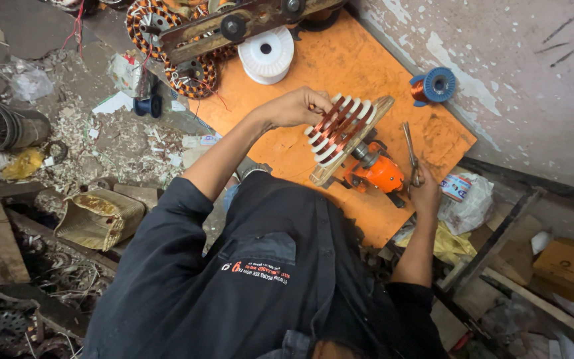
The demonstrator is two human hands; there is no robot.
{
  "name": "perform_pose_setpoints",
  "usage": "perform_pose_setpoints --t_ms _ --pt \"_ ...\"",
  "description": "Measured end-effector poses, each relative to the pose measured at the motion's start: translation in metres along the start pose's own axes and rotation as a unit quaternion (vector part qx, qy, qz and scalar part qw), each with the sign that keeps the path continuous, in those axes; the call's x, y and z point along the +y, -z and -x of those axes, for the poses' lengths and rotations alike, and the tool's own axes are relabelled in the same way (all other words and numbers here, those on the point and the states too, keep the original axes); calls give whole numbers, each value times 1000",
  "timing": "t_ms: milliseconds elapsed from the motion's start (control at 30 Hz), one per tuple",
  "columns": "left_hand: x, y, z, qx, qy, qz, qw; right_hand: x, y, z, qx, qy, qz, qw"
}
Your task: The person winds copper wire onto a slotted stator core mounted on a small orange motorized winding machine. They repeatedly rotate the crank to spin the core, guide the wire into the slots, and use scissors to trim excess wire. The process is repeated multiple times to build up the coil layers.
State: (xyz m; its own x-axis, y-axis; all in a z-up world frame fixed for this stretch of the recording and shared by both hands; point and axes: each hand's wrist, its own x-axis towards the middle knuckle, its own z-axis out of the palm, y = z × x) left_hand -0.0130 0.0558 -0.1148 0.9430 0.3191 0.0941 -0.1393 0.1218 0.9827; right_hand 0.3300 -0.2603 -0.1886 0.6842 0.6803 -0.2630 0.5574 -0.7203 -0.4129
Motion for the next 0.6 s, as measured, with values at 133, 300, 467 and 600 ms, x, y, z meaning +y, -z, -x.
perform_pose_setpoints --t_ms 133,300,467,600 --pt "-17 -3 6 1 -21 -19 1000 2 -2 -1 -15 -20 -18 1000" --pt "-18 -4 27 186 102 143 967 8 -1 -6 20 28 35 999" --pt "14 15 45 373 25 414 830 8 -2 -2 -13 -3 -15 1000" --pt "43 40 60 401 -103 442 796 8 5 -5 -26 -15 -13 999"
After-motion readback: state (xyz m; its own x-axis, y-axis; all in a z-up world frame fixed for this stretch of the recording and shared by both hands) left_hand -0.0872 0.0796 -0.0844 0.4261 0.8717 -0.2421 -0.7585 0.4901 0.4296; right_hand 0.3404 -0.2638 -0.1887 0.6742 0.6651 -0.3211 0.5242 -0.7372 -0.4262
